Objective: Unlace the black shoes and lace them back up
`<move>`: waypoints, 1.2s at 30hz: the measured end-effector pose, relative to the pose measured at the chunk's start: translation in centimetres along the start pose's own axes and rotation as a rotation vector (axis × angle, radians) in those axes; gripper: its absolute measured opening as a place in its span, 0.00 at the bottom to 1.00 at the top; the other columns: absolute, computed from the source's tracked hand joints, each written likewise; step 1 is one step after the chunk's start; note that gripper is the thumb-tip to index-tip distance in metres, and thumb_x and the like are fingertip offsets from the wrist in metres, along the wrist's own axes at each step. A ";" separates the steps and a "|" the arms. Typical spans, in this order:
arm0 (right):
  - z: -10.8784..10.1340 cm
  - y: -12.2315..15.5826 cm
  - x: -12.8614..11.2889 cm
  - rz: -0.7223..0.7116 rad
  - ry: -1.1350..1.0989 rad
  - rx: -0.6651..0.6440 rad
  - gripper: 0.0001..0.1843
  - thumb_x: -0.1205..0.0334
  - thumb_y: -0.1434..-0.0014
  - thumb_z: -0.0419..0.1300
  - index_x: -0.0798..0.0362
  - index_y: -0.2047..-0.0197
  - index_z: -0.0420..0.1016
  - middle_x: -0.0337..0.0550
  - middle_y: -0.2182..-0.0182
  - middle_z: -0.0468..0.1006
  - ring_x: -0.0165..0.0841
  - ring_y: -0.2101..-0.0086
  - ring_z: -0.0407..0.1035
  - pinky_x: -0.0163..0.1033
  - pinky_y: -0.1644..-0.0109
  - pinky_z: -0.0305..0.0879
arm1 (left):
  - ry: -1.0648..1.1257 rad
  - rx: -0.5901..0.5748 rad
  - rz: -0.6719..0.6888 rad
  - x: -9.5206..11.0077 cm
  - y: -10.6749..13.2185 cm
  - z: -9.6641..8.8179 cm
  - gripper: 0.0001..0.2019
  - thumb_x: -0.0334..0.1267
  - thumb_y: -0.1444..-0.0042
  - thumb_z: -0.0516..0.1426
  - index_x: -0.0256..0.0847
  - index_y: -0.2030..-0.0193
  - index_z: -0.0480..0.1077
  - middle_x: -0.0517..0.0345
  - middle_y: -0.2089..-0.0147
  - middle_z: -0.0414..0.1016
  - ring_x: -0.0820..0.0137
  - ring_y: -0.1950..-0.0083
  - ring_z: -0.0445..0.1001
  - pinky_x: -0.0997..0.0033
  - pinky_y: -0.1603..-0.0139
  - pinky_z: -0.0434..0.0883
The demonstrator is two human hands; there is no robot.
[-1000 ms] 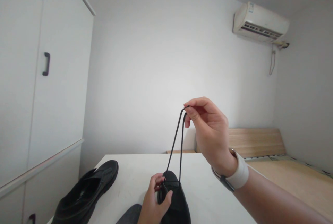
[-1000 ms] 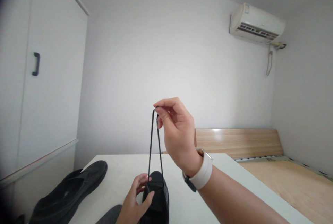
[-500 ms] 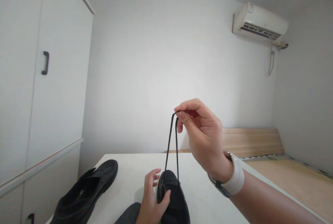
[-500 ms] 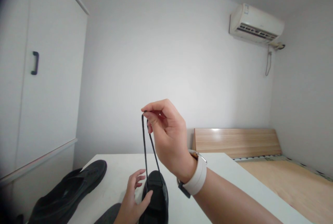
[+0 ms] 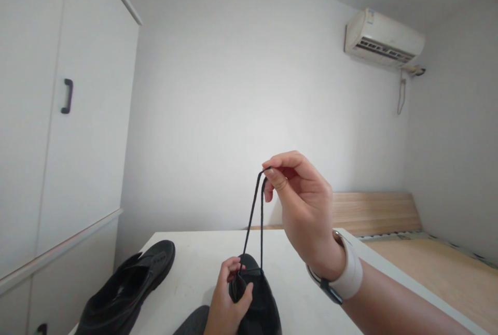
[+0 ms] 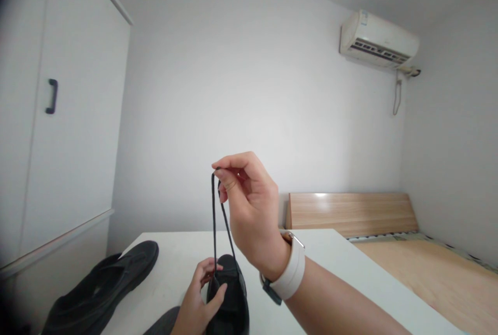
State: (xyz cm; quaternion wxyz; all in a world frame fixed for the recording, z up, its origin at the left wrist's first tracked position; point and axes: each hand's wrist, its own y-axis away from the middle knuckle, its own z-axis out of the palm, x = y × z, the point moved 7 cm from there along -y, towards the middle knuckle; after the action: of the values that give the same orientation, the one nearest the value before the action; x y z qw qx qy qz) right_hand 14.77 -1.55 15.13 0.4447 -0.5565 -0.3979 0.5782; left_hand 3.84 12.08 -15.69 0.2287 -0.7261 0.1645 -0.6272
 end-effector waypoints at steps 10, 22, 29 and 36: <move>-1.6 -1.9 1.8 0.087 -0.113 0.106 0.03 0.70 0.41 0.62 0.52 0.65 0.76 0.33 0.70 0.75 0.20 0.78 0.65 0.29 0.77 0.62 | -0.176 -0.081 0.024 2.3 0.2 -0.5 0.14 0.43 0.45 0.59 0.43 0.54 0.72 0.50 0.52 0.78 0.55 0.48 0.75 0.50 0.42 0.70; -2.3 -1.9 3.1 0.293 -0.270 0.161 0.01 0.68 0.43 0.64 0.54 0.65 0.76 0.34 0.72 0.73 0.20 0.78 0.64 0.28 0.77 0.60 | -0.313 -0.098 0.130 6.4 1.4 0.6 0.12 0.39 0.48 0.62 0.44 0.56 0.71 0.53 0.57 0.76 0.55 0.52 0.74 0.52 0.48 0.69; -2.8 -1.3 1.6 0.217 -0.134 0.056 0.01 0.67 0.40 0.64 0.52 0.65 0.77 0.35 0.68 0.76 0.20 0.79 0.67 0.29 0.76 0.63 | -0.325 0.125 0.747 21.6 -0.1 -3.5 0.05 0.31 0.38 0.59 0.45 0.60 0.67 0.58 0.62 0.71 0.64 0.58 0.71 0.65 0.57 0.67; -2.5 -0.1 0.2 0.256 -0.154 0.009 0.02 0.68 0.40 0.64 0.52 0.64 0.77 0.33 0.75 0.75 0.23 0.78 0.70 0.29 0.75 0.66 | -0.352 0.154 0.855 28.8 -2.1 -2.9 0.02 0.33 0.38 0.61 0.39 0.60 0.72 0.60 0.68 0.74 0.69 0.66 0.70 0.70 0.63 0.66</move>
State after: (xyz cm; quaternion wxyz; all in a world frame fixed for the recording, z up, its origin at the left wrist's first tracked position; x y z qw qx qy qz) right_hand 17.28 -1.39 15.04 0.3378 -0.5546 -0.3542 0.6729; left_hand 5.48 -1.62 9.80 0.5441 -0.6695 0.3607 -0.3544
